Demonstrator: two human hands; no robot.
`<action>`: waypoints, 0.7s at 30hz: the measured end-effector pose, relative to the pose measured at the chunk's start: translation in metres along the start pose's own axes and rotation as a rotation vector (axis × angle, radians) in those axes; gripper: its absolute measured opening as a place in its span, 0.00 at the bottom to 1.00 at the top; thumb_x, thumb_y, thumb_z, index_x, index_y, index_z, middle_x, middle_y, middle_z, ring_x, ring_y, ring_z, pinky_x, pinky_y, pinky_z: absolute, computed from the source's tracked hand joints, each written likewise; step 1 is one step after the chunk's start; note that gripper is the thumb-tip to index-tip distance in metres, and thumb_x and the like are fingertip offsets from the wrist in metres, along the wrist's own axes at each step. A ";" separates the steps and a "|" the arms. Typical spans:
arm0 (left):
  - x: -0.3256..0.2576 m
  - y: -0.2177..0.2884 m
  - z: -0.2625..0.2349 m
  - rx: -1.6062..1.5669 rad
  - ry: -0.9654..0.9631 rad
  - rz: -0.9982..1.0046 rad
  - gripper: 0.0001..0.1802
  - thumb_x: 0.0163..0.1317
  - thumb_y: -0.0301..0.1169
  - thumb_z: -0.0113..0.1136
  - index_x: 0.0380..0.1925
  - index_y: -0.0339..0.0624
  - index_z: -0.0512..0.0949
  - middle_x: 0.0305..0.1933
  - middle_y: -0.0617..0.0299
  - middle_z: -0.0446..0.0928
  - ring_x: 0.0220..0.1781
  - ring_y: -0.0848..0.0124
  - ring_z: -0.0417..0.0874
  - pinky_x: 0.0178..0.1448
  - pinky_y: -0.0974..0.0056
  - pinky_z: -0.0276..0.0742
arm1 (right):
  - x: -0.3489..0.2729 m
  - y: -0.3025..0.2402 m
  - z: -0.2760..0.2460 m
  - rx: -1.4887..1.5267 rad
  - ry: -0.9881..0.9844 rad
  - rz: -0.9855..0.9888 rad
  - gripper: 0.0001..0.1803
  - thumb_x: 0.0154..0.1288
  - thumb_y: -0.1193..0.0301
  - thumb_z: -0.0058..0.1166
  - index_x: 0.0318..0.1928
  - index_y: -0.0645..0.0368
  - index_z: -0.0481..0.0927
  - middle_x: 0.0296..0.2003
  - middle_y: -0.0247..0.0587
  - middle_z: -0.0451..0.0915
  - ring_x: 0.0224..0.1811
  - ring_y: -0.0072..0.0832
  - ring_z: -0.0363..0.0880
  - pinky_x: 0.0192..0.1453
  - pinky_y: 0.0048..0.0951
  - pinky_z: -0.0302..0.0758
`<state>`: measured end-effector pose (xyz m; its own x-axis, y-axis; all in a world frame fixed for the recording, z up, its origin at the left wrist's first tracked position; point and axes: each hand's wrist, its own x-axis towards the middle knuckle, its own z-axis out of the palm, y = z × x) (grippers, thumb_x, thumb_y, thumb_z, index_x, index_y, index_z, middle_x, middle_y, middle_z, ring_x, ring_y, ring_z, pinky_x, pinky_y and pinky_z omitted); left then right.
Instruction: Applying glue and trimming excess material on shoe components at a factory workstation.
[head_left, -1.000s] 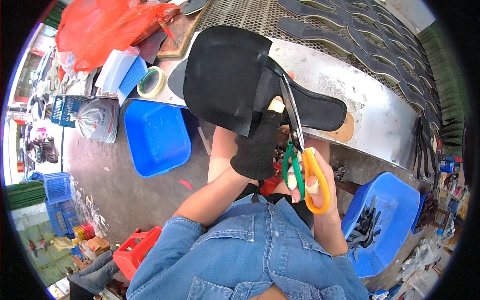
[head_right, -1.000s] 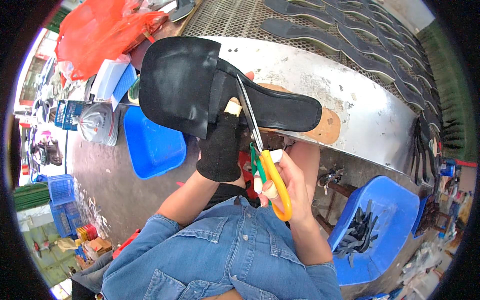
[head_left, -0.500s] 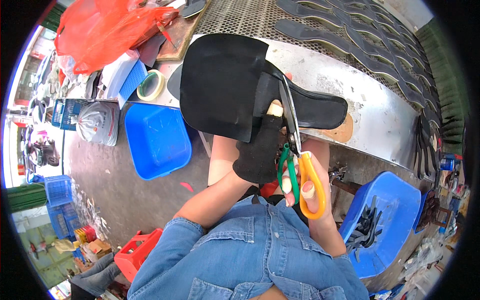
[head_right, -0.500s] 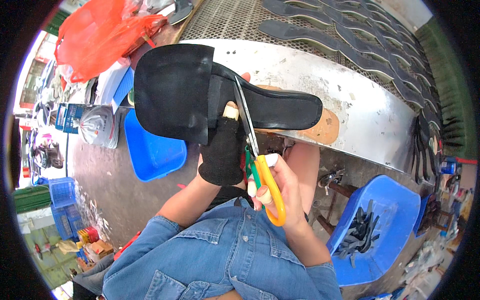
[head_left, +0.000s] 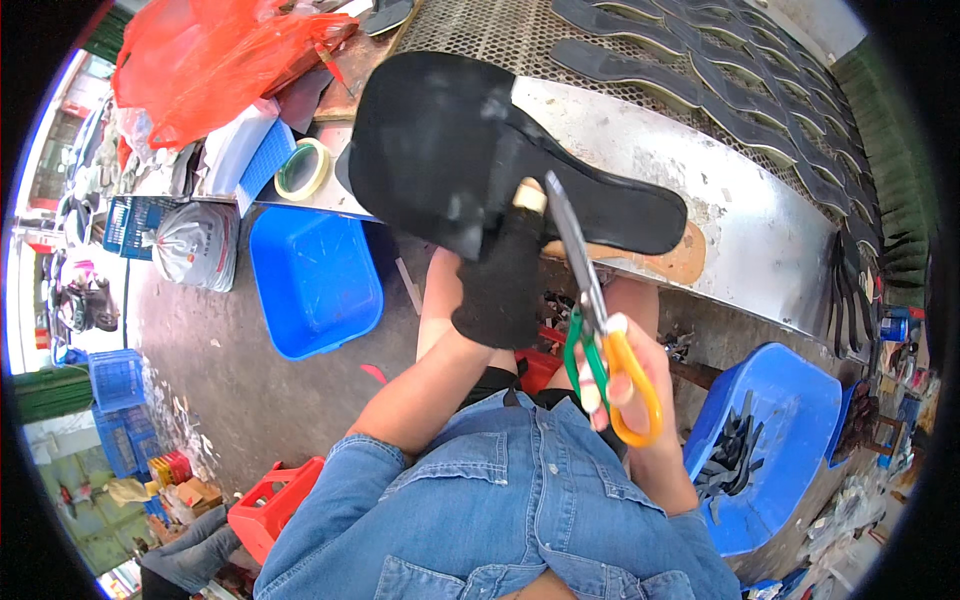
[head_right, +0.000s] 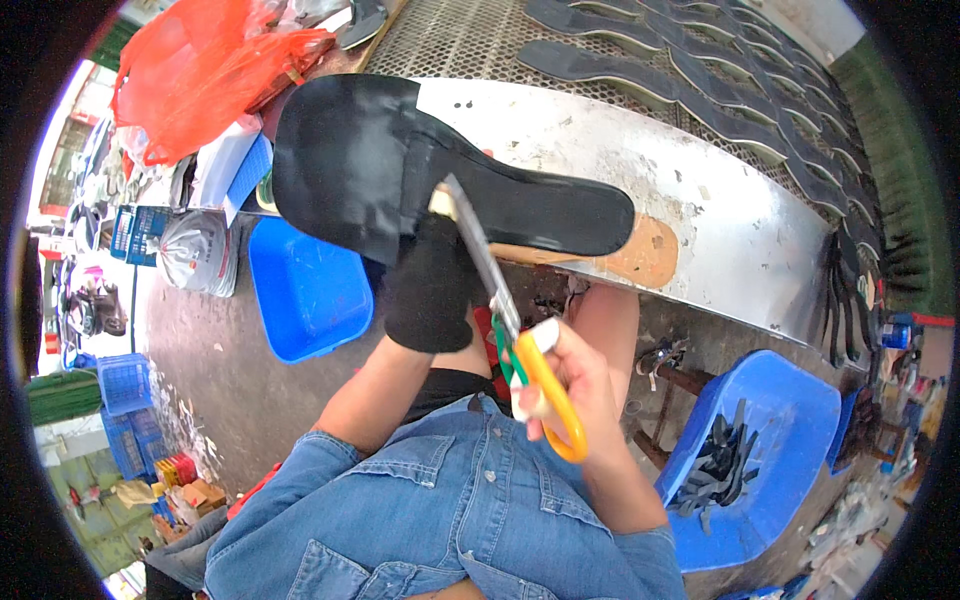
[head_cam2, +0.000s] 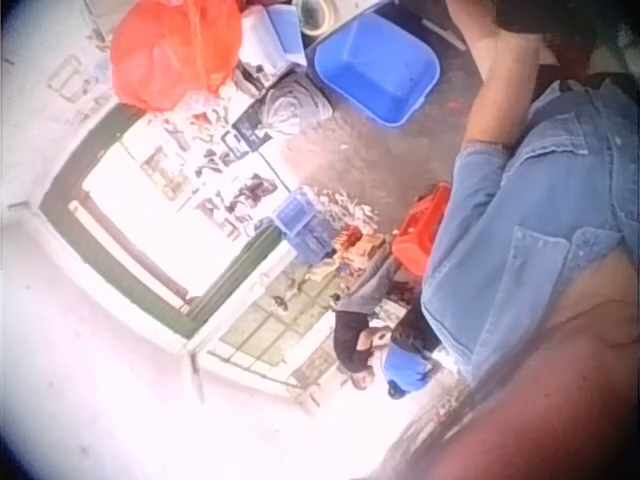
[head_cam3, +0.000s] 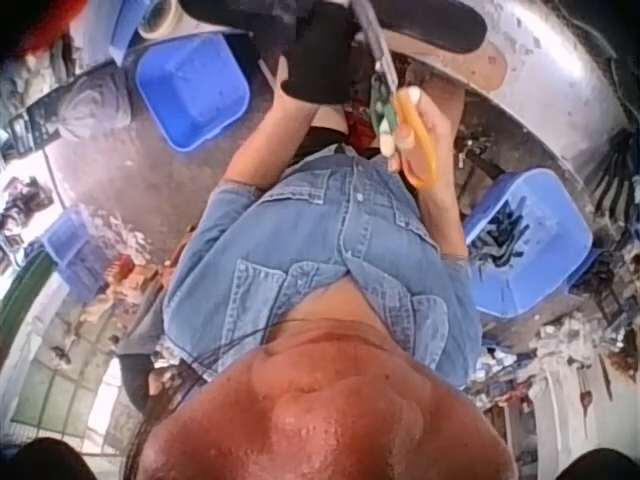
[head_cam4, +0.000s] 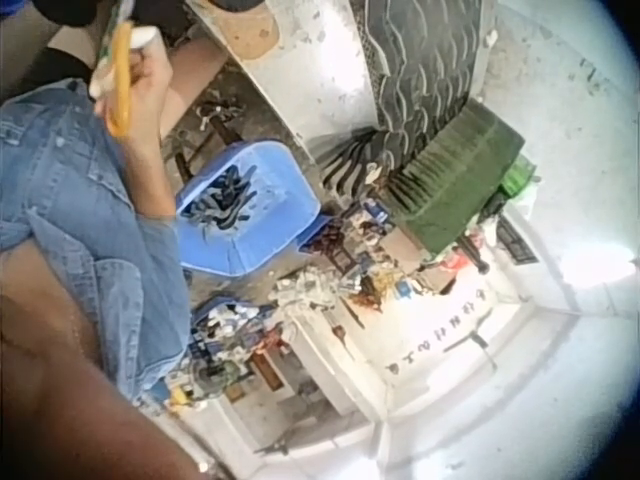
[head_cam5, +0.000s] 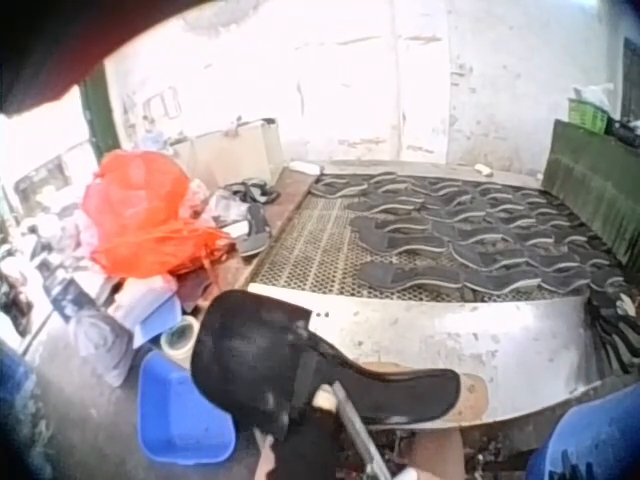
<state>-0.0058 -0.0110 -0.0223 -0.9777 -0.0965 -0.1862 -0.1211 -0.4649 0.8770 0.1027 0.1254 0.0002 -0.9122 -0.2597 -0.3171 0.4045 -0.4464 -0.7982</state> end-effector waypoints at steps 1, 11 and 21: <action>0.004 0.004 -0.014 0.201 -0.001 0.033 0.24 0.68 0.40 0.51 0.56 0.33 0.69 0.53 0.59 0.73 0.53 0.70 0.73 0.58 0.67 0.69 | -0.008 -0.009 -0.001 -0.072 -0.014 -0.012 0.27 0.49 0.61 0.70 0.44 0.63 0.72 0.26 0.33 0.76 0.18 0.14 0.72 0.20 0.14 0.71; -0.009 0.017 -0.006 0.005 -0.246 -0.110 0.23 0.60 0.29 0.60 0.54 0.33 0.70 0.52 0.54 0.74 0.51 0.66 0.75 0.56 0.64 0.72 | 0.066 -0.069 -0.173 -1.862 0.849 -0.610 0.15 0.53 0.63 0.61 0.37 0.60 0.79 0.24 0.40 0.76 0.24 0.21 0.72 0.29 0.30 0.69; -0.018 0.009 0.002 0.168 -0.400 -0.140 0.26 0.59 0.28 0.61 0.58 0.35 0.68 0.55 0.56 0.74 0.55 0.70 0.73 0.58 0.67 0.69 | 0.071 -0.058 -0.025 -0.750 0.240 -0.551 0.07 0.62 0.71 0.57 0.35 0.63 0.80 0.22 0.29 0.78 0.26 0.12 0.72 0.31 0.18 0.70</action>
<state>0.0100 -0.0121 -0.0100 -0.9353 0.3197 -0.1515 -0.2506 -0.2965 0.9216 0.0127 0.1541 0.0115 -0.9844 0.0421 0.1708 -0.1567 0.2321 -0.9600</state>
